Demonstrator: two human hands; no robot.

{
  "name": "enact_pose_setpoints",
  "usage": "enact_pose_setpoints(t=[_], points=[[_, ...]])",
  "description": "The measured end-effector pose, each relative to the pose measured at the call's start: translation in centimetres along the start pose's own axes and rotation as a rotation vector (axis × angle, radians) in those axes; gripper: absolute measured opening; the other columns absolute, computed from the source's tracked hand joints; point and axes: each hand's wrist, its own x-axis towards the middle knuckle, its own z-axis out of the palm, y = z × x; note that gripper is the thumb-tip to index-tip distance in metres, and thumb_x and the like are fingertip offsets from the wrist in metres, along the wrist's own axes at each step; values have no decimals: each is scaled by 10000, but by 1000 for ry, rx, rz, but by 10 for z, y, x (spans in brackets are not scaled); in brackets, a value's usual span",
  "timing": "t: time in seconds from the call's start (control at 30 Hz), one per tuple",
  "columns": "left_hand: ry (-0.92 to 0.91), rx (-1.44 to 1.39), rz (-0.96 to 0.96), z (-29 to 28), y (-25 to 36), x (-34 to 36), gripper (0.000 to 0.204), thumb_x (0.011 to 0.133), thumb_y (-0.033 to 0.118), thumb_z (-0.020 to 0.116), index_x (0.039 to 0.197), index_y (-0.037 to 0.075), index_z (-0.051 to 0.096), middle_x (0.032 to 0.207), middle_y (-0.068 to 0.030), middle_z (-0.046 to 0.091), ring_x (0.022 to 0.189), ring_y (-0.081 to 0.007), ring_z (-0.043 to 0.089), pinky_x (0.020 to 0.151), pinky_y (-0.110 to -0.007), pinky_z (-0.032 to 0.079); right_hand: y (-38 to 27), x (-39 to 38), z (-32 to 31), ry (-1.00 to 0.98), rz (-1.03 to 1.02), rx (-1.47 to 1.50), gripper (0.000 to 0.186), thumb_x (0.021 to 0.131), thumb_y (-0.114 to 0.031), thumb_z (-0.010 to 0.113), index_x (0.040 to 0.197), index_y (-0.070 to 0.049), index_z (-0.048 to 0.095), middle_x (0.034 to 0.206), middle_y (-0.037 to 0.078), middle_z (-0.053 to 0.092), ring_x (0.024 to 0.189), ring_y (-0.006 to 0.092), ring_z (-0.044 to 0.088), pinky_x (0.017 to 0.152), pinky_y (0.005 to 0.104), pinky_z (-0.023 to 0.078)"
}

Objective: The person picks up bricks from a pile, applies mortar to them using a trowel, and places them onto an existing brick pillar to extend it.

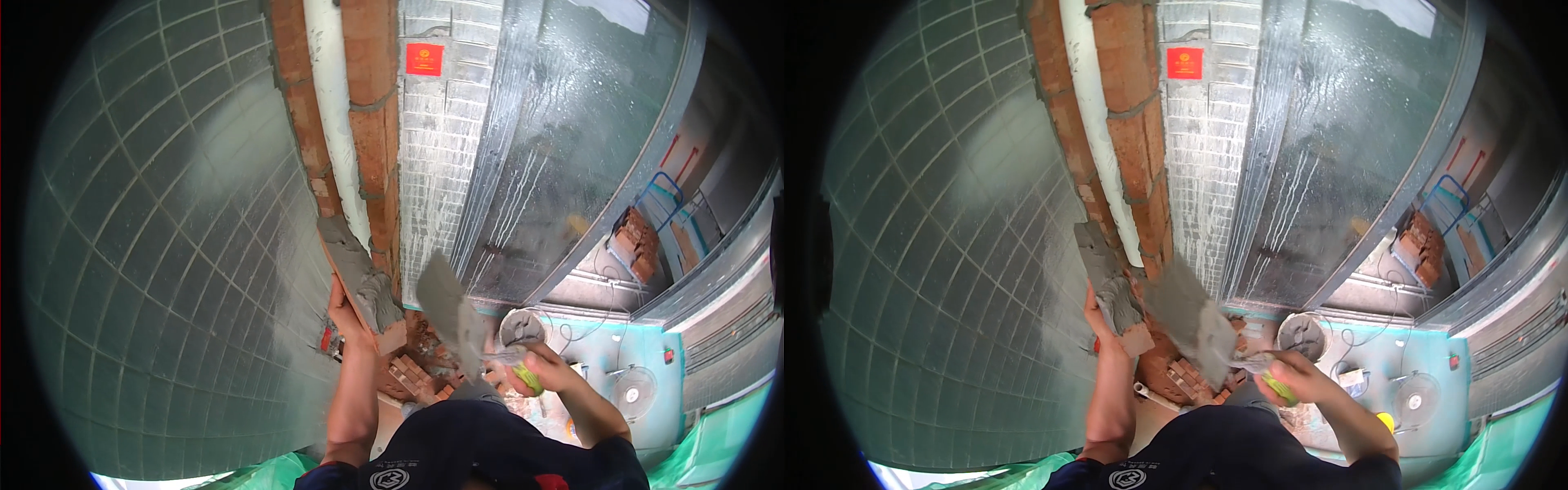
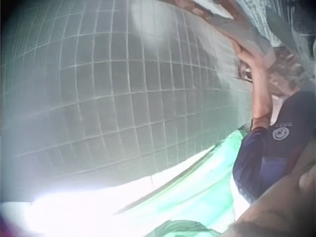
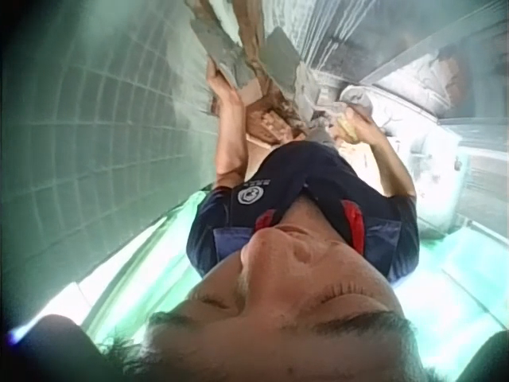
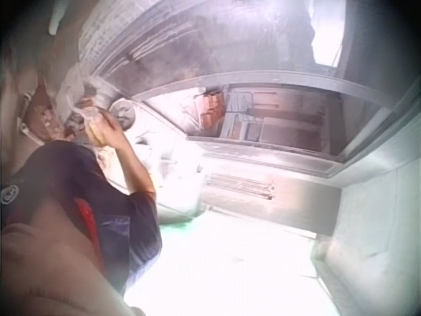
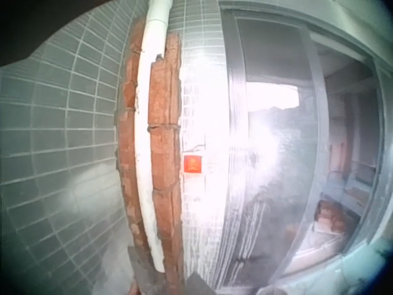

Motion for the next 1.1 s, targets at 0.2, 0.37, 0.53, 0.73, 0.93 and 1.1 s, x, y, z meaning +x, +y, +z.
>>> enact_pose_setpoints(t=[0.2, 0.37, 0.53, 0.73, 0.93, 1.1], points=[[101, 188, 17, 31, -15, -28, 475, 977, 344, 392, 1285, 14, 542, 1194, -125, 618, 1082, -269, 596, 916, -389, 501, -2, 56, 8, -63, -62, -91, 510, 1000, -481, 452, 1024, 19, 552, 679, 55, 571, 500, 109, 516, 464, 244, 415], [-69, 271, -140, 1, -6, -42, 436, 965, 334, 456, 1250, 13, 532, 1146, -155, 604, 979, -267, 599, 779, -364, 513, 24, 87, -8, -4, -229, -73, 475, 1012, -468, 437, 952, -12, 552, 639, 44, 550, 471, 104, 496, 455, 255, 409], [-262, 44, -630, 9, -5, -36, 422, 926, 332, 521, 1163, -18, 523, 902, -131, 569, 735, -219, 575, 595, -317, 505, 24, 100, -30, 185, -227, -136, 503, 1010, -514, 407, 909, -41, 546, 631, 37, 544, 469, 101, 496, 453, 261, 408], [-344, -13, -737, 23, -24, -29, 438, 1002, 342, 447, 1239, -25, 477, 950, -148, 580, 834, -265, 615, 683, -344, 560, -9, 87, -36, 71, -162, 134, 501, 1010, -511, 408, 953, -35, 554, 640, 38, 535, 472, 113, 492, 463, 253, 405], [-63, 280, -529, 55, -68, -15, 466, 964, 380, 492, 1218, -10, 486, 918, -122, 565, 778, -237, 582, 641, -323, 531, 7, 101, -88, -62, -201, -21, 517, 1016, -496, 398, 1042, -7, 565, 627, 48, 534, 463, 118, 485, 443, 257, 401], [35, 420, -392, 76, -94, 4, 491, 932, 411, 530, 1201, 2, 494, 892, -100, 552, 732, -213, 555, 607, -305, 508, 21, 98, -158, -16, -167, 70, 468, 1027, -459, 401, 999, -31, 588, 617, 26, 532, 444, 103, 475, 441, 249, 392]])
